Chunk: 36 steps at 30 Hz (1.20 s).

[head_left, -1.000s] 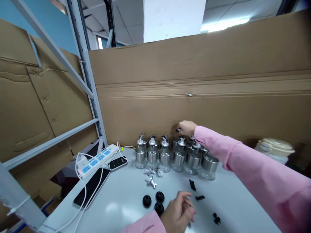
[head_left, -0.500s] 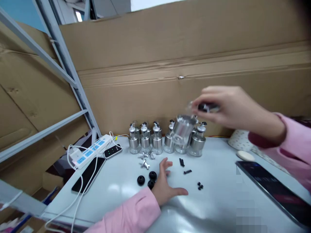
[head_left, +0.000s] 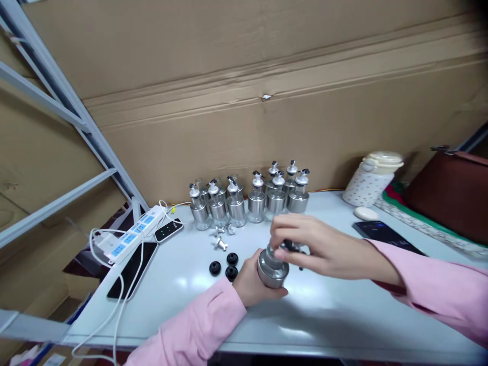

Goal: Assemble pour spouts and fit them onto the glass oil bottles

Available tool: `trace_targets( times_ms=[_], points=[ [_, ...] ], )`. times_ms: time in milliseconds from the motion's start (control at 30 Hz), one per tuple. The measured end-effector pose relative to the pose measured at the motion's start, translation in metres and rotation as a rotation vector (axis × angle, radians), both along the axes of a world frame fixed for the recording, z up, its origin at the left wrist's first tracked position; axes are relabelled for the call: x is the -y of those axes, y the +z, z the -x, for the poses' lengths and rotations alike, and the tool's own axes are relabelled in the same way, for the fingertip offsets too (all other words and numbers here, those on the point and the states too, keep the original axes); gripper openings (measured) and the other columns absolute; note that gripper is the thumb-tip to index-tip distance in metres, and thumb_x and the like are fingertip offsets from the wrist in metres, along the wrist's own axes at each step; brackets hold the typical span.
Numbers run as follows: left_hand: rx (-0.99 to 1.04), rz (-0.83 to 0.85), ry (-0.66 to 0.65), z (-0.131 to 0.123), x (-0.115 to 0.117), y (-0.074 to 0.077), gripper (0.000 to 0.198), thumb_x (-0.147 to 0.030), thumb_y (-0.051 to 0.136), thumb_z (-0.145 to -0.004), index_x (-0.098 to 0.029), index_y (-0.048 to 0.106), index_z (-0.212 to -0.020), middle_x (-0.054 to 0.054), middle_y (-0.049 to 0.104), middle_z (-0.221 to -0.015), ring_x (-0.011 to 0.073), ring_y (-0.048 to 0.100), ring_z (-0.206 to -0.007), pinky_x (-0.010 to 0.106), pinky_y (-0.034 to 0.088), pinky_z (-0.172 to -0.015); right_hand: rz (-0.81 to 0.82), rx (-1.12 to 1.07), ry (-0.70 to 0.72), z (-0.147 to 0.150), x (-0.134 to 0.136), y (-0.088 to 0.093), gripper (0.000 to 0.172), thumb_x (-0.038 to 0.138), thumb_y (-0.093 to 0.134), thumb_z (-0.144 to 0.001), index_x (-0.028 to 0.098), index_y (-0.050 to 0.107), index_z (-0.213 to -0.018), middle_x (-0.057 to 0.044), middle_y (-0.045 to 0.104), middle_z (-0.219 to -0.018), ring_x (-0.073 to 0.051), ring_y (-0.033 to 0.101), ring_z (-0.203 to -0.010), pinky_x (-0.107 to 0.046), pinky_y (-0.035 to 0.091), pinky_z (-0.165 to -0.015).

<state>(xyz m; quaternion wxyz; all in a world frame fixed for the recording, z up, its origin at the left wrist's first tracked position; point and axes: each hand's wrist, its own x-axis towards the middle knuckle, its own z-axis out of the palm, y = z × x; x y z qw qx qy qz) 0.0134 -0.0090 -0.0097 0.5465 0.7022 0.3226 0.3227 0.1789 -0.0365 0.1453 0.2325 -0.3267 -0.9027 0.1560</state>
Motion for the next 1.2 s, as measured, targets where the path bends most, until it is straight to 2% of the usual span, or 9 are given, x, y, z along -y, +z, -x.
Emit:
trace_targets(
  times_ms=[167,300,500,700,833,933,1000,1100,1200],
  points=[
    [-0.039,0.039,-0.005,0.001,0.0,0.005,0.056,-0.021,0.08,-0.051,-0.015,0.053,-0.099,0.002,0.061,-0.087,0.0175,0.055,-0.077,0.029,0.043,-0.071,0.35,-0.467,-0.192,0.009,-0.007,0.0,0.022,0.032,0.032,-0.094,0.02,0.045,-0.082,-0.002,0.055,-0.08,-0.013,0.044,-0.066,-0.026,0.035,-0.06],
    [-0.05,0.061,-0.006,0.001,0.0,0.003,0.058,-0.022,0.08,-0.051,-0.016,0.052,-0.102,0.003,0.061,-0.089,0.019,0.056,-0.08,0.031,0.044,-0.073,0.512,-0.537,-0.129,0.017,-0.009,-0.009,0.019,0.032,0.033,-0.094,0.02,0.041,-0.082,-0.004,0.063,-0.091,-0.014,0.049,-0.076,-0.027,0.034,-0.062],
    [-0.062,0.058,-0.01,0.001,0.0,0.006,0.059,-0.022,0.08,-0.051,-0.016,0.053,-0.102,0.005,0.062,-0.093,0.0214,0.057,-0.084,0.033,0.044,-0.076,0.603,-0.571,-0.107,0.018,-0.008,-0.018,0.016,0.037,0.031,-0.095,0.023,0.034,-0.087,-0.004,0.065,-0.096,-0.015,0.05,-0.079,-0.028,0.032,-0.062],
    [-0.031,0.079,-0.022,0.001,0.0,0.008,0.056,-0.022,0.081,-0.05,-0.015,0.053,-0.098,0.005,0.062,-0.091,0.0208,0.057,-0.082,0.032,0.044,-0.075,0.601,-0.476,-0.08,0.016,-0.01,-0.018,0.021,0.039,0.03,-0.095,0.022,0.037,-0.087,-0.004,0.065,-0.096,-0.015,0.052,-0.082,-0.029,0.035,-0.068],
    [-0.05,0.08,-0.024,0.002,0.001,0.007,0.056,-0.024,0.08,-0.051,-0.016,0.053,-0.099,0.004,0.062,-0.089,0.0199,0.057,-0.08,0.032,0.045,-0.074,0.486,-0.294,-0.125,0.012,-0.014,-0.013,0.03,0.04,0.029,-0.095,0.018,0.048,-0.086,-0.006,0.063,-0.097,-0.017,0.055,-0.087,-0.031,0.038,-0.075],
    [-0.07,0.045,-0.017,0.002,0.0,0.005,0.056,-0.023,0.079,-0.051,-0.016,0.053,-0.101,0.004,0.062,-0.091,0.0198,0.057,-0.081,0.031,0.045,-0.074,0.382,-0.138,-0.167,0.013,-0.014,-0.01,0.033,0.038,0.027,-0.095,0.017,0.051,-0.085,-0.006,0.062,-0.089,-0.017,0.056,-0.079,-0.031,0.04,-0.07],
    [-0.085,0.022,-0.022,0.002,-0.001,0.004,0.056,-0.023,0.079,-0.052,-0.015,0.054,-0.101,0.004,0.062,-0.089,0.0205,0.057,-0.081,0.032,0.045,-0.074,0.332,-0.079,-0.136,0.016,-0.013,-0.008,0.033,0.036,0.027,-0.095,0.017,0.051,-0.083,-0.006,0.062,-0.084,-0.017,0.056,-0.075,-0.031,0.041,-0.067],
    [-0.084,-0.002,-0.052,0.001,-0.002,0.003,0.059,-0.024,0.077,-0.053,-0.016,0.054,-0.106,0.004,0.062,-0.093,0.0224,0.057,-0.084,0.034,0.045,-0.077,0.33,-0.107,-0.056,0.022,-0.011,-0.009,0.034,0.036,0.026,-0.095,0.017,0.05,-0.08,-0.005,0.063,-0.08,-0.015,0.057,-0.073,-0.03,0.041,-0.068],
    [-0.05,-0.016,-0.05,0.001,-0.001,0.005,0.066,-0.022,0.078,-0.052,-0.017,0.052,-0.113,0.006,0.059,-0.105,0.0246,0.056,-0.093,0.036,0.045,-0.084,0.408,-0.212,-0.037,0.022,-0.01,-0.015,0.038,0.04,0.027,-0.095,0.017,0.052,-0.08,-0.006,0.065,-0.083,-0.017,0.059,-0.077,-0.031,0.042,-0.072]
  ],
)
